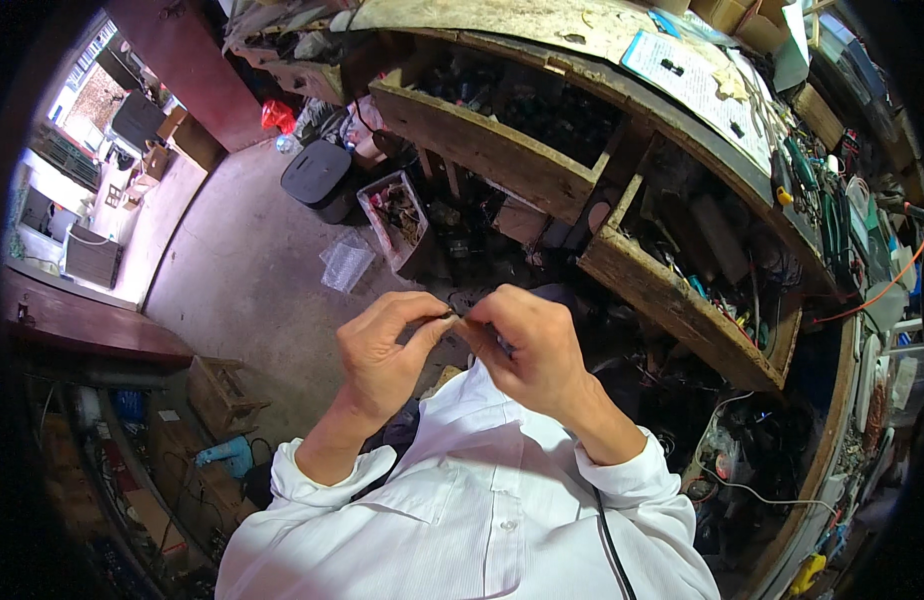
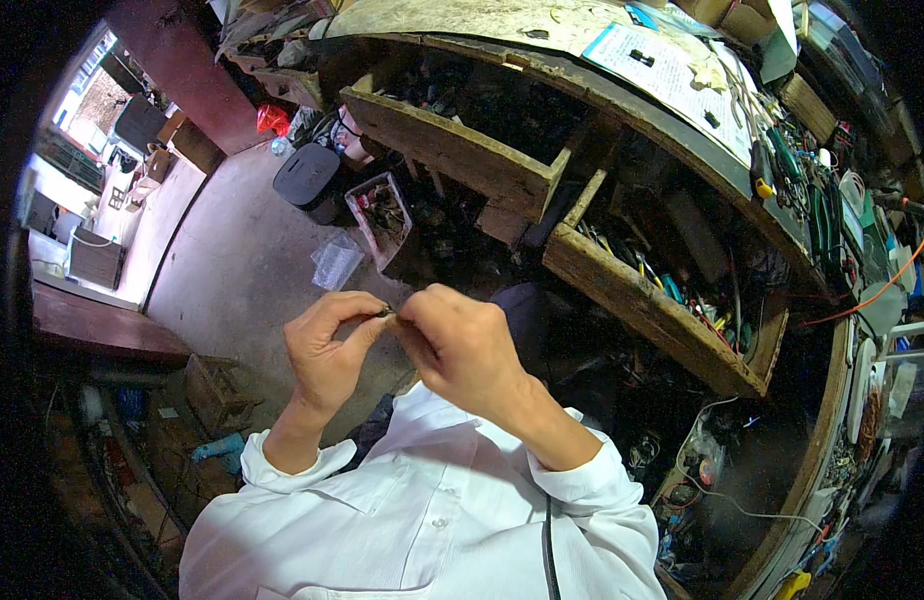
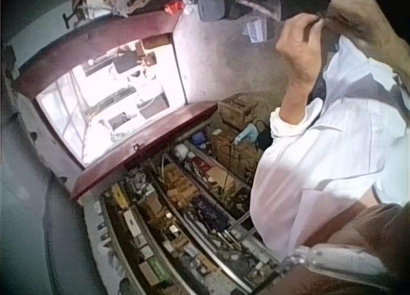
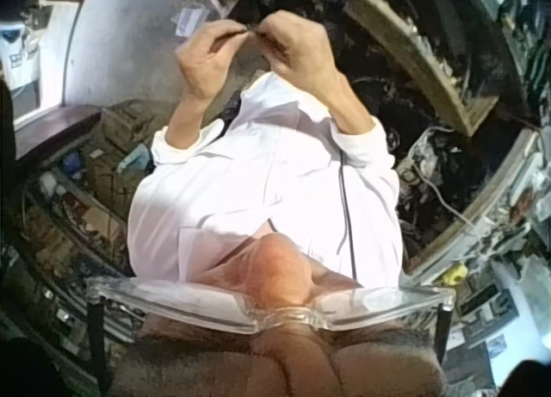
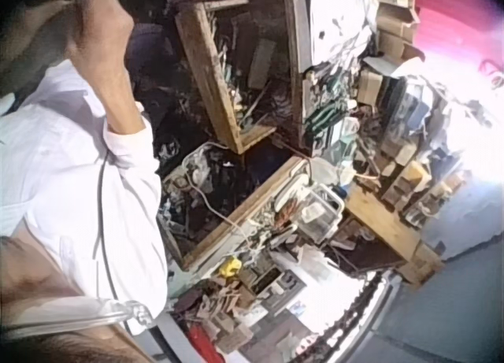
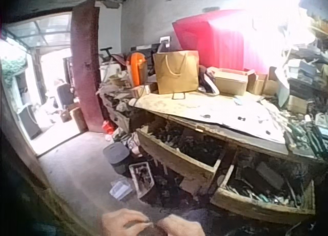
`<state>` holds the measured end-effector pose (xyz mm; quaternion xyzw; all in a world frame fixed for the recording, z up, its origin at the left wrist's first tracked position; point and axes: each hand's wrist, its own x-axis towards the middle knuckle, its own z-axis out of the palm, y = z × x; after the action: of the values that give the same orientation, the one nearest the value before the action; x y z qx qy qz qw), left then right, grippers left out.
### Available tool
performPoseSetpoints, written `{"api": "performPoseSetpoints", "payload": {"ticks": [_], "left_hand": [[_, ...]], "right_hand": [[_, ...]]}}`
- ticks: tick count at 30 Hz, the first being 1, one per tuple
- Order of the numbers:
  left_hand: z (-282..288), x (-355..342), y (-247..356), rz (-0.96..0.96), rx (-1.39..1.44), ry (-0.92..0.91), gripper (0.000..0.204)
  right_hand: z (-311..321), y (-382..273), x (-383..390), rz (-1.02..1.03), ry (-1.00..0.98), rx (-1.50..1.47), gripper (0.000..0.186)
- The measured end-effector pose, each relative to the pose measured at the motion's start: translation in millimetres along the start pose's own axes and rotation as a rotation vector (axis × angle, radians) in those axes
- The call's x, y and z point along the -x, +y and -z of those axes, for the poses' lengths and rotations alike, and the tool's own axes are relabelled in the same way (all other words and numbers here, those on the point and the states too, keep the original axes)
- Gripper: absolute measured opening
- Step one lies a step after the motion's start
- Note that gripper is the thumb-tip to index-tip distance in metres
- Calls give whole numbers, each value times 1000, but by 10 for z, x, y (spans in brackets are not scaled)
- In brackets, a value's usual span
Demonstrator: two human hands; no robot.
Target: The person holds a small electronic component and uses pliers to strip the insulation from a wire. They then twist the exposed wire strands together by hand.
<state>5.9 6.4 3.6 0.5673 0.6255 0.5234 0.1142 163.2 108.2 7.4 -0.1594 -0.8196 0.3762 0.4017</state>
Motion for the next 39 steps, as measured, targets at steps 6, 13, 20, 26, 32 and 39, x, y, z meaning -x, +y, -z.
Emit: {"api": "performPoseSetpoints", "payload": {"ticks": [6,13,20,26,32,39], "left_hand": [[103,5,25,169,521,-29,18],[-59,98,-89,356,385,33,19],[45,60,-61,328,665,-68,18],[-39,35,-79,317,609,168,18],[29,45,-101,33,122,-241,21],[109,15,22,366,741,-133,19]], "right_hand": [[82,56,-103,-211,-43,-200,9],[49,-42,-84,-35,4,-147,8],[62,240,68,-310,77,-212,8],[26,152,220,-129,-100,-176,7],[223,35,-16,-105,62,-132,8],[162,287,165,-249,-56,-92,5]]}}
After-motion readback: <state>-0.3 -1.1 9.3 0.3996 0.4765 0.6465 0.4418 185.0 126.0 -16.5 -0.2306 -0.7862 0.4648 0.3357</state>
